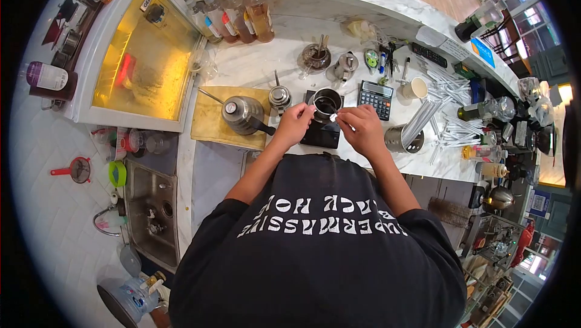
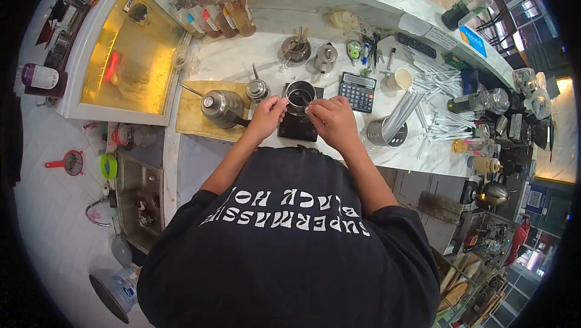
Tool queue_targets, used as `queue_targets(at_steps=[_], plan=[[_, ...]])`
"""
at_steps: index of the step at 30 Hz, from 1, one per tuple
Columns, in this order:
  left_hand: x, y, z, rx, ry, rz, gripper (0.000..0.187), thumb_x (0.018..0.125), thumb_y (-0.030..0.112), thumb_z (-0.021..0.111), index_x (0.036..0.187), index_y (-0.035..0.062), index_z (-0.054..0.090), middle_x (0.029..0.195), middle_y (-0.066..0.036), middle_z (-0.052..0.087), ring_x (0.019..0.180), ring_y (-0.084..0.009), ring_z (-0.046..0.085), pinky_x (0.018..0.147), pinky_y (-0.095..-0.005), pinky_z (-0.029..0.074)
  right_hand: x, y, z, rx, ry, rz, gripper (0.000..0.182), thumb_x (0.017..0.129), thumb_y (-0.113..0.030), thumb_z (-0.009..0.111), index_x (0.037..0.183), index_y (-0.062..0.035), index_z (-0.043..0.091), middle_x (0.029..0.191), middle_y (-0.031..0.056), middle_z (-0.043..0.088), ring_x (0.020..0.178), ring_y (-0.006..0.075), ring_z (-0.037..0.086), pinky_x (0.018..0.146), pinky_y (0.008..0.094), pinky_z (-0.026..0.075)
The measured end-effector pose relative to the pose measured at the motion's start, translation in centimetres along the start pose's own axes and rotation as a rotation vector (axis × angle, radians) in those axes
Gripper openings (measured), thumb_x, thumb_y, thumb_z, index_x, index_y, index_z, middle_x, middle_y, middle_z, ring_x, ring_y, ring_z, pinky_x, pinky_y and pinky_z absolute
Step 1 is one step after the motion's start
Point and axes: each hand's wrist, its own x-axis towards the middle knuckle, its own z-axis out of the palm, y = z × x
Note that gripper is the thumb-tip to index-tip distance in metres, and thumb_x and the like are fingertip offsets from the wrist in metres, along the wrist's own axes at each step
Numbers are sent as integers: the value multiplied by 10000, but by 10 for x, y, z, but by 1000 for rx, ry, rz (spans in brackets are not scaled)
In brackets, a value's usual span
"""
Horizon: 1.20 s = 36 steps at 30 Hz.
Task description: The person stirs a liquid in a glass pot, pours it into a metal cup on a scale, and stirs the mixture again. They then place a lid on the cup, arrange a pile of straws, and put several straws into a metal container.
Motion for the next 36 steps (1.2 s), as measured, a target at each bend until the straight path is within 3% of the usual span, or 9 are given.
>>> queue_targets(at_steps=[20, 23, 36], plan=[[-21, 13, 21, -63, 149, -9, 299, 1061, 276, 622, 859, 56, 617, 710, 22, 588, 658, -55, 520, 609, -245, 417, -3, 11, -8, 59, -12, -56, 75, 836, -101, 793, 885, -83, 740, 988, 16, 755, 790, 209, 660, 811, 377, 482], [-24, 15, 22, -30, 137, -62, 303, 1069, 280, 610, 876, 47, 619, 760, -5, 607, 719, -78, 564, 673, -254, 460, -4, 13, -7, 91, -3, -47, 121, 812, -76, 830, 894, -76, 740, 988, 22, 760, 793, 226, 642, 790, 385, 469], [-28, 1, 32, -46, 189, -63, 304, 1069, 270, 617, 868, 43, 618, 759, 0, 613, 701, -72, 563, 649, -245, 462, -11, 28, -9, 103, -21, -38, 92, 836, -118, 799, 900, -86, 742, 994, 21, 748, 832, 220, 670, 839, 385, 492]])
